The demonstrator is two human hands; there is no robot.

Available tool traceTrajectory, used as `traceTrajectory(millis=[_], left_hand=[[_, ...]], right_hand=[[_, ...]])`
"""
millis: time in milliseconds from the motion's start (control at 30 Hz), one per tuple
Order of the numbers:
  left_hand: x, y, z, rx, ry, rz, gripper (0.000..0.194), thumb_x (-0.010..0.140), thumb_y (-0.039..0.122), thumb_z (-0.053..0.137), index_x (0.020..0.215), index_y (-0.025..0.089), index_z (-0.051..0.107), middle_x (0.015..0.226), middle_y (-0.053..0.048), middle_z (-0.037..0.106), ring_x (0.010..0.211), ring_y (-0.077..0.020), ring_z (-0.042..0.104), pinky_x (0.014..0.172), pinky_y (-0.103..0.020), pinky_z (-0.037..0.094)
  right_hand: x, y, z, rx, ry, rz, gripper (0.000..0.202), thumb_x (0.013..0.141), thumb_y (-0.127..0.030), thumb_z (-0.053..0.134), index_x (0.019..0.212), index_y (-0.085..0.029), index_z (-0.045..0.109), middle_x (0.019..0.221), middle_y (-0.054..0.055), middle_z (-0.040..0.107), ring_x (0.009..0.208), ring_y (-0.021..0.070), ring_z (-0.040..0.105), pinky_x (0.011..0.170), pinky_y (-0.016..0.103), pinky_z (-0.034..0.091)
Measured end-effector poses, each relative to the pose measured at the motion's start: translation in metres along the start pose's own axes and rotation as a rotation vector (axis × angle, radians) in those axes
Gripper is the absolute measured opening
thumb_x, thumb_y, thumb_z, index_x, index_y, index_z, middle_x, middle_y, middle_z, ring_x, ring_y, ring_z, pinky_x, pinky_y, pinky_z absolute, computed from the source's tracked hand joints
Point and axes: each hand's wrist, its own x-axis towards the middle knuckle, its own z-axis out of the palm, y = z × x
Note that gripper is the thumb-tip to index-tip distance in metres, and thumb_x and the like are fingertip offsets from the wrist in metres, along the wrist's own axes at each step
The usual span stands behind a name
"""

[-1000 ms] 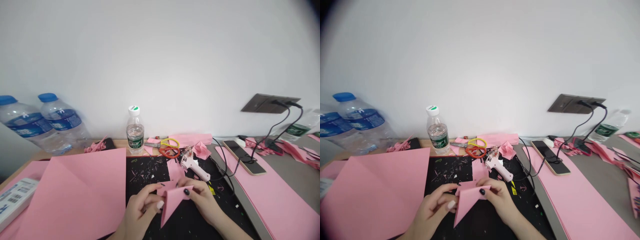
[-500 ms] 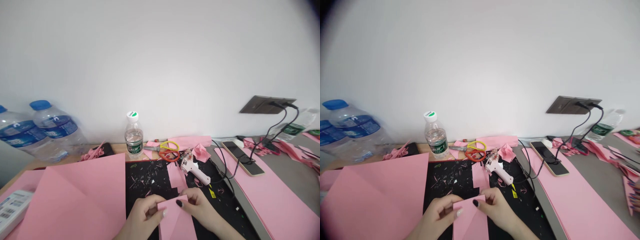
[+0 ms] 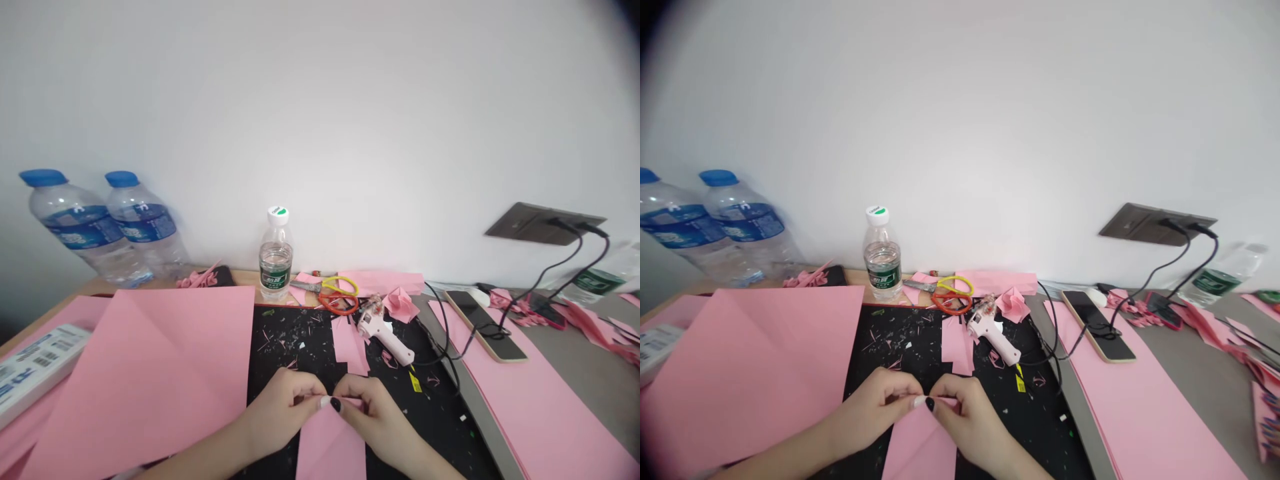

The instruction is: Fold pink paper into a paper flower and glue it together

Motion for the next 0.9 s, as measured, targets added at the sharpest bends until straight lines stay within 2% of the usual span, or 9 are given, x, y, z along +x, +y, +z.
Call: traceTrajectory(millis=[167,333,400,500,567,633,700,800,900], left_hand=[[-0.005,0.001,-0.001,0.026,-0.003,0.047,0.024,0.08,0.023,0.05,0.07,0.012,0.068,0.054,0.004,0.047,0.053,-0.01,0.037,0.049,-0.02,0.026],[-0.008,-0.003,-0.003,-0.018,0.053,0.009,0.026,0.082,0.026,0.048,0.071,0.011,0.066,0.061,0.0,0.056,0.057,-0.012,0.045,0.051,-0.021,0.031],[-0.009,-0.005,-0.004,-0.022,0.099,0.007,0.026,0.083,0.027,0.047,0.072,0.012,0.065,0.062,0.0,0.056,0.058,-0.0125,0.046,0.053,-0.021,0.032],[-0.01,-0.005,-0.005,-0.036,0.167,0.009,0.025,0.083,0.028,0.047,0.074,0.013,0.064,0.065,0.0,0.057,0.062,-0.0129,0.047,0.055,-0.021,0.034],[-0.01,-0.004,-0.005,-0.048,0.163,0.009,0.025,0.084,0.028,0.047,0.075,0.013,0.064,0.066,0.0,0.058,0.062,-0.0129,0.048,0.056,-0.021,0.034],[-0.01,-0.003,-0.003,-0.038,0.123,0.017,0.025,0.084,0.028,0.047,0.076,0.012,0.065,0.065,0.0,0.057,0.06,-0.012,0.047,0.054,-0.021,0.033],[-0.01,-0.001,0.0,-0.002,0.088,0.04,0.024,0.084,0.025,0.047,0.076,0.013,0.066,0.061,0.002,0.056,0.056,-0.0106,0.043,0.051,-0.02,0.03],[-0.011,0.001,0.004,0.062,0.061,0.086,0.023,0.083,0.021,0.047,0.075,0.013,0.067,0.059,0.002,0.056,0.053,-0.0094,0.041,0.049,-0.02,0.028],[-0.012,0.001,0.004,0.078,0.064,0.092,0.024,0.083,0.021,0.047,0.072,0.013,0.067,0.061,0.001,0.059,0.056,-0.0107,0.047,0.051,-0.02,0.033]], right_hand=[[-0.003,0.0,-0.004,0.037,-0.065,-0.006,0.022,0.084,-0.027,0.052,0.069,-0.014,0.062,0.06,-0.001,0.052,0.056,0.0105,0.045,0.051,0.022,0.032],[-0.004,0.005,-0.018,0.259,-0.065,0.14,0.031,0.08,-0.041,0.055,0.067,-0.014,0.057,0.055,-0.001,0.055,0.05,0.0131,0.056,0.051,0.026,0.046],[-0.002,0.006,-0.025,0.33,-0.008,0.172,0.033,0.078,-0.045,0.057,0.067,-0.014,0.055,0.056,0.001,0.058,0.05,0.0138,0.059,0.051,0.027,0.048],[0.0,0.006,-0.031,0.384,0.186,0.147,0.034,0.076,-0.048,0.058,0.076,-0.014,0.056,0.066,0.003,0.062,0.053,0.013,0.06,0.051,0.024,0.047],[0.0,0.005,-0.027,0.398,0.183,0.111,0.033,0.078,-0.048,0.056,0.083,-0.015,0.056,0.074,0.003,0.06,0.058,0.013,0.059,0.052,0.024,0.046],[-0.002,0.003,-0.019,0.283,0.085,0.067,0.029,0.079,-0.043,0.057,0.082,-0.015,0.058,0.064,-0.001,0.053,0.054,0.0104,0.05,0.048,0.021,0.04],[-0.004,0.002,-0.01,0.134,0.032,0.013,0.028,0.081,-0.039,0.055,0.07,-0.013,0.058,0.056,-0.004,0.044,0.05,0.0083,0.04,0.046,0.02,0.03],[-0.007,0.001,-0.001,0.032,0.01,-0.05,0.032,0.085,-0.035,0.05,0.063,-0.013,0.056,0.054,-0.003,0.043,0.051,0.0085,0.036,0.047,0.021,0.026],[-0.008,0.001,-0.001,0.006,0.028,-0.084,0.033,0.086,-0.034,0.047,0.062,-0.013,0.053,0.055,-0.003,0.042,0.052,0.009,0.035,0.048,0.022,0.026]])
